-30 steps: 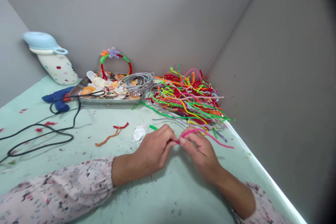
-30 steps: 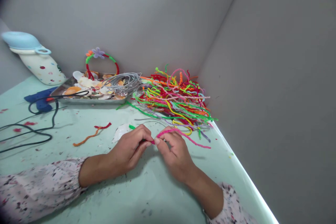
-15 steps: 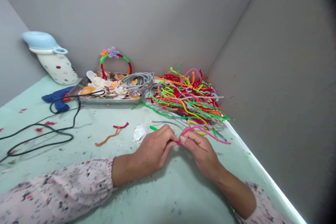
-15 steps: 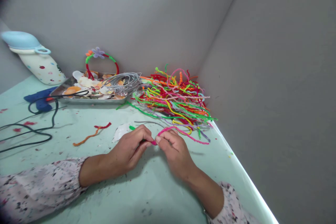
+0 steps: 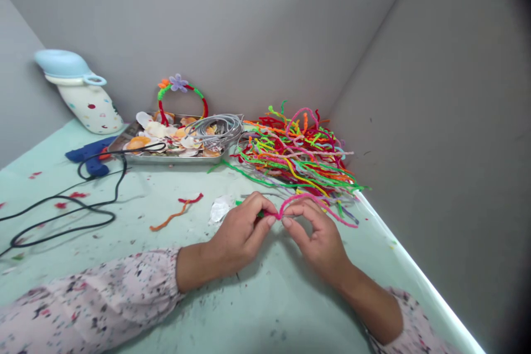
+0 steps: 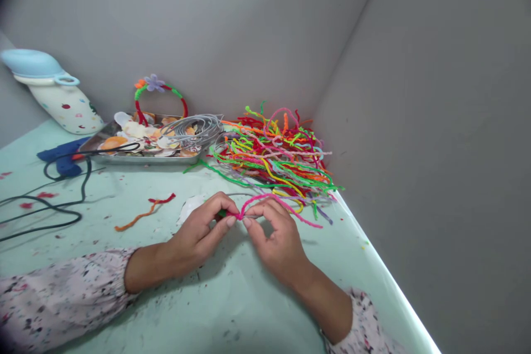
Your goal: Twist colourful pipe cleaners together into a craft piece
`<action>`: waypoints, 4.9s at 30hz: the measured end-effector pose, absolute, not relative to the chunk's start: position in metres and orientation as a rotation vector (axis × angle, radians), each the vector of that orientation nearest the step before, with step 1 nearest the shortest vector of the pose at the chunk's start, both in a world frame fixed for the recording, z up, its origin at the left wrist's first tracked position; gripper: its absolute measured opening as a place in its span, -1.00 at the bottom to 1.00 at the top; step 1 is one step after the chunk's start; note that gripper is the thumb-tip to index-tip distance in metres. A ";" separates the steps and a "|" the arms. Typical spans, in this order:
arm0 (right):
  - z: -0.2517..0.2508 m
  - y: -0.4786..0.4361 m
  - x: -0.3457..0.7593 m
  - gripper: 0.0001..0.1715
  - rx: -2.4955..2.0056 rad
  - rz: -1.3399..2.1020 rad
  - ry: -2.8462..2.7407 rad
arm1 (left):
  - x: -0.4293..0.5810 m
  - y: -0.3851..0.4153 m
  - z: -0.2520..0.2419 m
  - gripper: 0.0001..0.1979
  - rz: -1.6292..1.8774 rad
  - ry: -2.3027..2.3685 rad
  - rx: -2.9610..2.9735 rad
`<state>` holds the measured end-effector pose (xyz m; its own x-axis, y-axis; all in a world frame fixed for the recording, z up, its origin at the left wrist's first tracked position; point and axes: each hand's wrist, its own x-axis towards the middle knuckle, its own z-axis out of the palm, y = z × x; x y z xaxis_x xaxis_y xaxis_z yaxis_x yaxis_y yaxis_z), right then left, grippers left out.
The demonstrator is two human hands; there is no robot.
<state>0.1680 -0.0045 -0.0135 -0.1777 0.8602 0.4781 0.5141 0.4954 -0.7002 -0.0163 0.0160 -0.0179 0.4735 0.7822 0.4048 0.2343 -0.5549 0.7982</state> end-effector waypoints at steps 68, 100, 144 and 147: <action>-0.010 -0.006 0.169 -0.90 -1.062 0.080 -2.000 | -0.017 0.016 -0.018 -0.90 1.099 0.762 2.234; -0.005 -0.004 0.172 -0.88 -1.128 0.266 -2.140 | -0.017 0.018 -0.023 -0.88 1.013 0.830 2.322; -0.011 -0.005 0.173 -0.85 -1.026 0.130 -2.038 | -0.015 0.019 -0.017 -0.85 1.111 1.007 2.130; -0.013 -0.004 0.172 -0.80 -1.061 0.089 -2.057 | -0.015 0.021 -0.018 -0.87 1.192 1.042 2.109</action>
